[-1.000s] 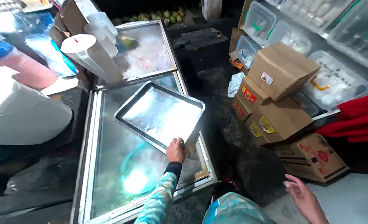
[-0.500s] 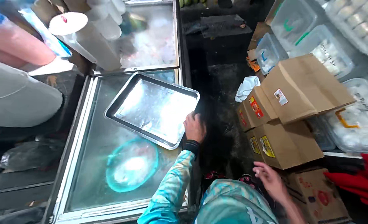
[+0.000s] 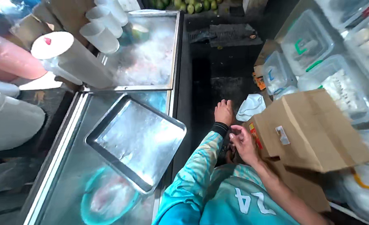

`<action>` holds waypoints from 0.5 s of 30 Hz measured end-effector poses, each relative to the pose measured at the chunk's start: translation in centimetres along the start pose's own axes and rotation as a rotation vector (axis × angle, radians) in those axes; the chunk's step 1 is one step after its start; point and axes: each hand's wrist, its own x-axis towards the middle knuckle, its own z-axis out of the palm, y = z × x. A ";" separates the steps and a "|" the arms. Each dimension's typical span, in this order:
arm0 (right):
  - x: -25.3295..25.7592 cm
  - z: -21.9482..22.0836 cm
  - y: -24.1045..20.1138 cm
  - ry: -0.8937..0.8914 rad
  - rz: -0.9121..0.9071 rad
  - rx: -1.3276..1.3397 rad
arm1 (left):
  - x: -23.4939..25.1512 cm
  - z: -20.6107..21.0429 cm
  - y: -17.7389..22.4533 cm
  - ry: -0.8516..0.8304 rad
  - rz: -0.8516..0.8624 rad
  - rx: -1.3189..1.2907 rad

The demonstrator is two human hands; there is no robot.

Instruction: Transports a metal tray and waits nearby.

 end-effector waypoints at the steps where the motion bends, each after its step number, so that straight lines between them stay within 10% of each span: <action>1: 2.0 -0.2 -0.8 -0.052 0.063 0.061 | 2.1 -0.5 0.2 -0.030 -0.052 -0.042; 8: 18.5 -2.8 1.6 -0.368 0.359 0.245 | 9.6 -2.0 -2.9 -0.063 -0.322 -0.353; 15: 42.6 -8.2 6.2 0.191 0.651 0.359 | 14.3 -1.9 4.4 -0.287 0.117 -0.710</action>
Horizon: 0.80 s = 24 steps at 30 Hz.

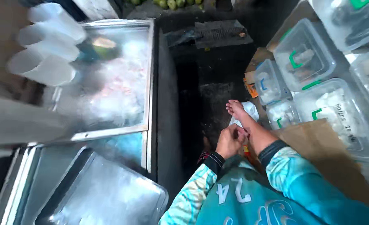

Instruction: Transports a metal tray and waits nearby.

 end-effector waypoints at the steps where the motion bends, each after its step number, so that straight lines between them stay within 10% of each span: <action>1: 1.8 0.5 -2.0 0.001 0.000 -0.048 | 1.5 -0.3 0.9 -0.062 0.053 -0.022; 11: 11.9 6.1 -15.3 -0.078 -0.018 -0.204 | 12.9 -8.4 6.8 -0.231 0.246 -0.099; 21: 27.6 8.0 -18.3 -0.259 0.131 -0.523 | 34.5 -13.0 4.9 -0.137 -0.183 0.153; 24: 25.6 7.8 -24.2 -0.230 -0.042 -0.638 | 42.5 -15.5 5.2 -0.021 -0.311 0.253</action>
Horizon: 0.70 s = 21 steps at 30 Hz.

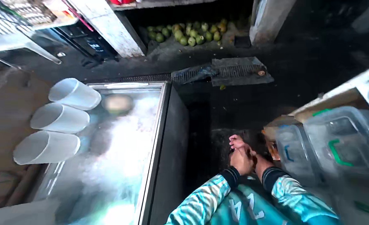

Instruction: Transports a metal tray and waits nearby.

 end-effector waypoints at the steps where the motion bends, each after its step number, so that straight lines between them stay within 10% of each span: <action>1: -2.5 -1.7 -2.5 -0.031 -0.010 -0.084 | 2.2 -1.5 0.4 0.053 -0.061 0.006; 10: 8.4 -9.3 -10.4 0.009 -0.203 0.098 | 15.4 -13.1 4.2 0.401 0.055 -0.407; 17: 6.2 -7.7 -18.1 -0.036 -0.488 0.182 | 29.3 -18.0 -1.5 0.591 -0.417 -0.517; 21: 10.2 -9.4 -21.1 -0.235 -0.115 0.241 | 35.0 -20.2 -2.2 0.500 -0.486 -0.365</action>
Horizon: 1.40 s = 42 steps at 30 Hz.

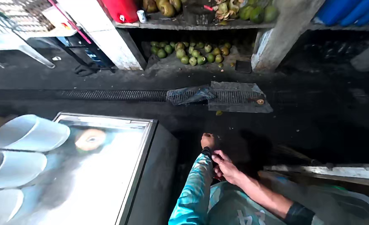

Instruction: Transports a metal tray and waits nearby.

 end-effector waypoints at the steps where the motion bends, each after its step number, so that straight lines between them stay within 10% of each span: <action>1: 1.2 -0.9 -0.7 -0.052 0.084 0.025 | 1.4 0.5 0.5 0.002 -0.011 0.006; 7: 8.0 -5.9 -6.4 -0.046 0.184 0.044 | 8.9 3.3 5.6 -0.108 -0.008 0.052; 17: 16.1 -8.2 -9.2 -0.059 -0.239 -0.503 | 14.2 2.6 8.7 -0.192 -0.056 0.071; 29: 19.8 -7.5 -11.5 -0.460 -0.577 -0.829 | 13.8 -1.0 5.7 0.061 -0.294 -0.502; 42: 23.1 -17.4 -12.2 -0.566 -0.553 -0.655 | 12.9 7.4 10.4 0.124 -0.352 -0.610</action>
